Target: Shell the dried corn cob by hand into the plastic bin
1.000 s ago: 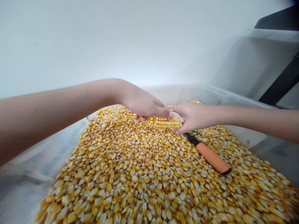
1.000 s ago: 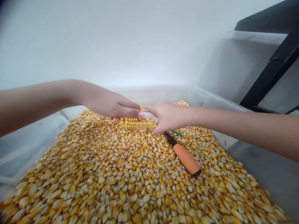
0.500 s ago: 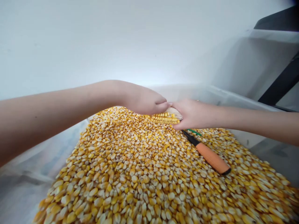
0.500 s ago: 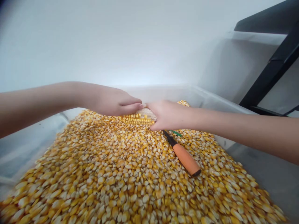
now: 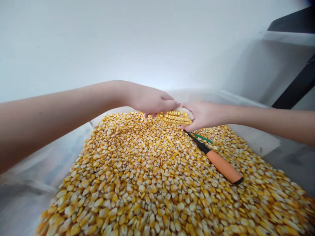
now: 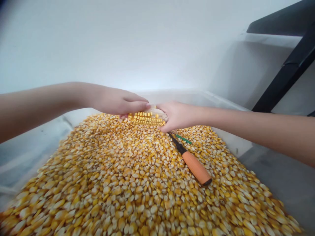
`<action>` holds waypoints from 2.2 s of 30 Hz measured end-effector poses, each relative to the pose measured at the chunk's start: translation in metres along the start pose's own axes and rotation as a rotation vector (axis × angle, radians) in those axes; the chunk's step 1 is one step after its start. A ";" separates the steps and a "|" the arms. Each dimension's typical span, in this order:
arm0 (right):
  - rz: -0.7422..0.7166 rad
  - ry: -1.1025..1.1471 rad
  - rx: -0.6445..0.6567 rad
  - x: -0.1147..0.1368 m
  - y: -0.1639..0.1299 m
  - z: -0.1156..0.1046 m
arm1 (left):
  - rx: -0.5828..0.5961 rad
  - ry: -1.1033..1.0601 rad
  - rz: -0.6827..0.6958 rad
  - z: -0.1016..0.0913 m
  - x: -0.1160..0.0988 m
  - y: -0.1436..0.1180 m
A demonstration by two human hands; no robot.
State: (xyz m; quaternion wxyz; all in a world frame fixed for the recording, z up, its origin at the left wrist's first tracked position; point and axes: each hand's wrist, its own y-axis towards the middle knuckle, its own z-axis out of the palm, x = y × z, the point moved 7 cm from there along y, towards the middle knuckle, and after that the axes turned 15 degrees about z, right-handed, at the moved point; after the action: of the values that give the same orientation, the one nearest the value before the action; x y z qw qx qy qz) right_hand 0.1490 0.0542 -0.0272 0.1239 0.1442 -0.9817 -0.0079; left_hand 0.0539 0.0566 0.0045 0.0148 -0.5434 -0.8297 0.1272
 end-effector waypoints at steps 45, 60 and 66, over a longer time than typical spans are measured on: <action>-0.117 -0.031 0.026 -0.019 0.006 -0.004 | 0.052 -0.101 0.079 0.003 -0.008 -0.002; -0.140 -0.044 -0.011 -0.014 0.006 -0.009 | 0.058 0.015 0.135 0.002 -0.006 -0.004; -0.152 0.031 -0.032 -0.016 0.006 -0.011 | -0.019 -0.029 0.151 -0.003 -0.007 -0.003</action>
State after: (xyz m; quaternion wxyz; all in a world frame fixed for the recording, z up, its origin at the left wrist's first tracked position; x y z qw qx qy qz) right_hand 0.1648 0.0642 -0.0198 0.1405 0.2165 -0.9656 -0.0308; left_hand 0.0547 0.0503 0.0087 -0.0119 -0.6026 -0.7876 0.1281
